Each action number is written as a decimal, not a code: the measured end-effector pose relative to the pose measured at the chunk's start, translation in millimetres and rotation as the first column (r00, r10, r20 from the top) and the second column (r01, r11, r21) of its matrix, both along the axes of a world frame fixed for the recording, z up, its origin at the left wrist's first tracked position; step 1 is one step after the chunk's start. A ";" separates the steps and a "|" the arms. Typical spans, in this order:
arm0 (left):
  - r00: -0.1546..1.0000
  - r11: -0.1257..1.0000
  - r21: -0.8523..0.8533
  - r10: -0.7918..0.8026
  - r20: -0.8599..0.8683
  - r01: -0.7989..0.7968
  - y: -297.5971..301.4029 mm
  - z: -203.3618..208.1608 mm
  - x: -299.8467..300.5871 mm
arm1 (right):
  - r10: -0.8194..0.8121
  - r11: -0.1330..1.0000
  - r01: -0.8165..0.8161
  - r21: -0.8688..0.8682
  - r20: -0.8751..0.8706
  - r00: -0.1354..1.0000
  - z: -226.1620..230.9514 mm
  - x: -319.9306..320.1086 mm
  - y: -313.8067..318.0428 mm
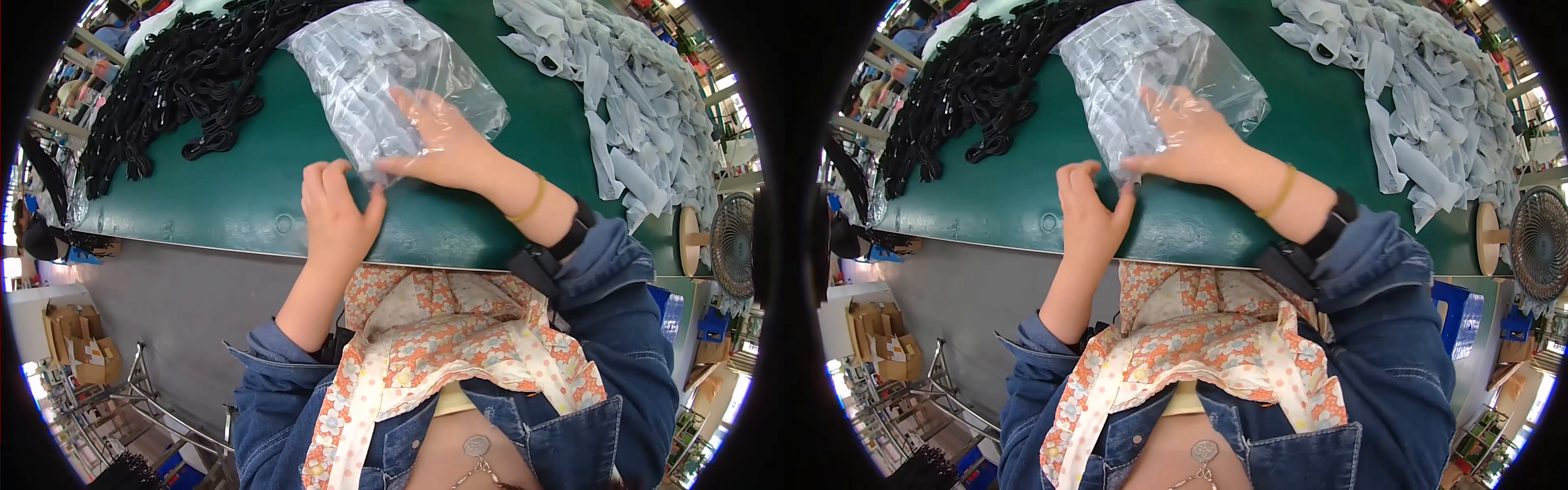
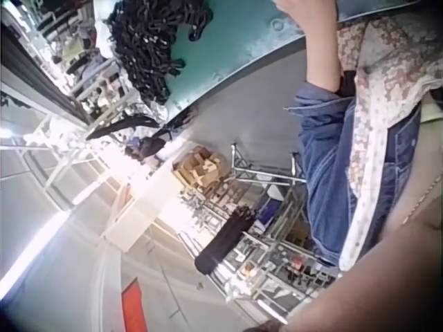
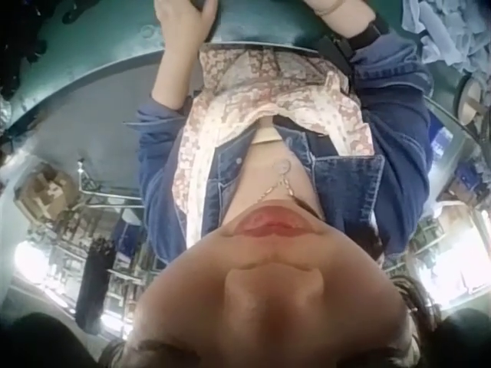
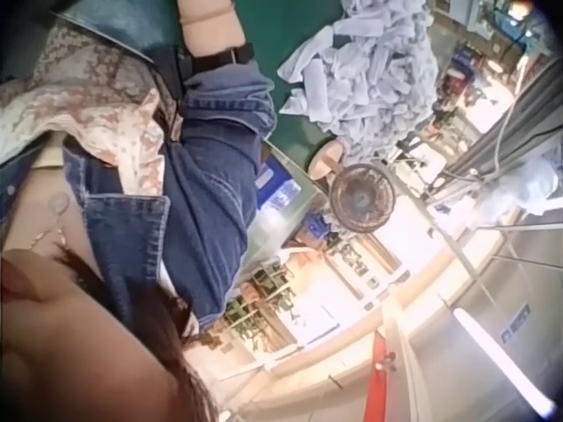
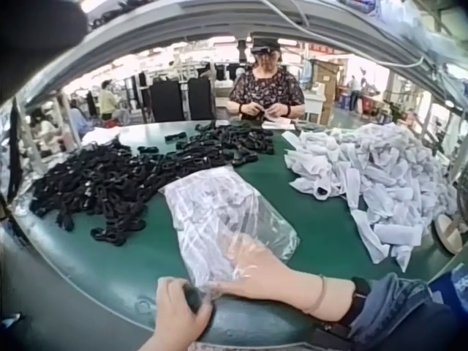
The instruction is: The person gathers several white-wrapped items from a pile, stacks them together, and slides the bundle into a plastic bag, repeating this process multiple times.
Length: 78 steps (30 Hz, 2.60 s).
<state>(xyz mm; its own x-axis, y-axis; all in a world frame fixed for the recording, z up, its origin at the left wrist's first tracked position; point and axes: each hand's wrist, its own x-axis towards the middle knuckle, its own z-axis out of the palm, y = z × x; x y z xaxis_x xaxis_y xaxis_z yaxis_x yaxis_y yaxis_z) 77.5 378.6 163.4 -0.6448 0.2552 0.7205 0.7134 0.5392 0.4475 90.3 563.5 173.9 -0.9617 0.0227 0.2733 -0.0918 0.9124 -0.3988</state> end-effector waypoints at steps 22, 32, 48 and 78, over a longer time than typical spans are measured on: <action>0.994 0.940 -0.329 -0.072 0.083 0.096 -47.8 -0.8 3.0 | -0.551 0.723 0.637 0.269 -0.330 0.766 -8.6 147.2 198.7; 0.781 0.649 -0.477 -0.607 0.143 0.592 26.8 20.1 43.4 | -0.357 0.934 0.357 -0.030 -0.132 0.925 10.8 164.7 99.3; 0.799 0.650 -0.465 -0.503 0.330 0.601 77.3 5.0 30.2 | -0.266 0.953 0.258 -0.156 -0.033 0.963 32.5 216.1 79.2; 0.567 0.681 0.100 -0.673 0.474 0.725 110.1 -2.9 46.1 | -0.221 0.788 0.258 -0.560 0.135 0.966 -0.2 161.0 40.8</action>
<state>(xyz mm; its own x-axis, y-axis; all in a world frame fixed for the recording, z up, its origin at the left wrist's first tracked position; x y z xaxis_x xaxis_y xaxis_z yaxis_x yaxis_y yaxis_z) 123.7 488.7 160.5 -0.4618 0.8151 0.3498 0.6208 0.0154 0.7838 251.3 604.3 173.6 -0.9183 0.3874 0.0813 0.1397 0.5093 -0.8492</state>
